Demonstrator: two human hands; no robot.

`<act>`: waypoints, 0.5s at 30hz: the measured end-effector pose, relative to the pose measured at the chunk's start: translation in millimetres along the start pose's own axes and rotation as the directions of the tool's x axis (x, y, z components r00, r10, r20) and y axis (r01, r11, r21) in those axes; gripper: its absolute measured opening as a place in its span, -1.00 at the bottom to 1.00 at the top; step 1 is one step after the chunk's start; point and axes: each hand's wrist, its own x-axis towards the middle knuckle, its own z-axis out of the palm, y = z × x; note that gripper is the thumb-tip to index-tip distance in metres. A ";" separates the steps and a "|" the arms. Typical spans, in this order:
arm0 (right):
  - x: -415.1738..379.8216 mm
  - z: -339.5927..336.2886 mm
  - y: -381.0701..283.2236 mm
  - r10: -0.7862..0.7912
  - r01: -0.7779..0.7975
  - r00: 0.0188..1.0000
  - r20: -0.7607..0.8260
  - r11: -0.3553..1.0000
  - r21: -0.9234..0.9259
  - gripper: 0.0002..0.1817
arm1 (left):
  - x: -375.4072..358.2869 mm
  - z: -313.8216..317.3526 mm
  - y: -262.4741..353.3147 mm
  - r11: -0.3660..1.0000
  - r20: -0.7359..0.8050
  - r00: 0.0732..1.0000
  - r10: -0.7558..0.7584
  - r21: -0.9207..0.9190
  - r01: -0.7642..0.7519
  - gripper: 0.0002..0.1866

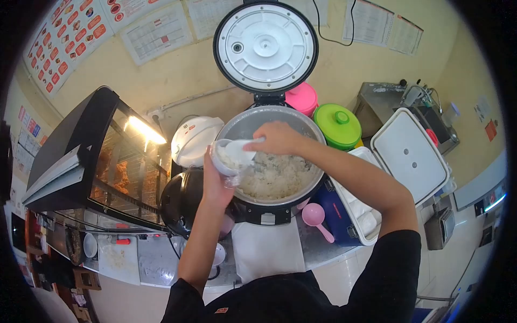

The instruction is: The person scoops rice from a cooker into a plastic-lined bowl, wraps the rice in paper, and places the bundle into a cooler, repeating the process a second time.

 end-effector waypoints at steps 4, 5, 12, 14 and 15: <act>42.6 10.4 36.4 -0.040 0.018 0.995 -0.093 0.972 -0.233 -0.61 | -5.0 -20.7 51.0 0.986 -0.073 0.985 0.157 0.064 -0.153 -0.42; 54.5 24.7 51.4 -0.040 0.010 0.996 -0.081 0.942 -0.335 -0.65 | -9.6 -21.9 62.7 0.984 -0.091 0.981 0.174 0.055 -0.169 -0.42; 143.3 175.2 139.4 -0.091 0.225 0.964 0.250 0.783 -0.580 -0.80 | -48.9 -32.1 73.1 0.985 -0.211 0.971 0.114 -0.105 -0.139 -0.44; 153.2 195.6 133.4 -0.223 0.396 0.870 0.440 0.848 -0.353 -0.79 | -56.5 -36.9 71.8 0.980 -0.245 0.964 0.098 -0.144 -0.136 -0.45; 156.4 202.0 128.1 -0.295 0.459 0.803 0.517 0.860 -0.222 -0.78 | -57.0 -44.4 70.2 0.980 -0.249 0.963 0.102 -0.143 -0.141 -0.45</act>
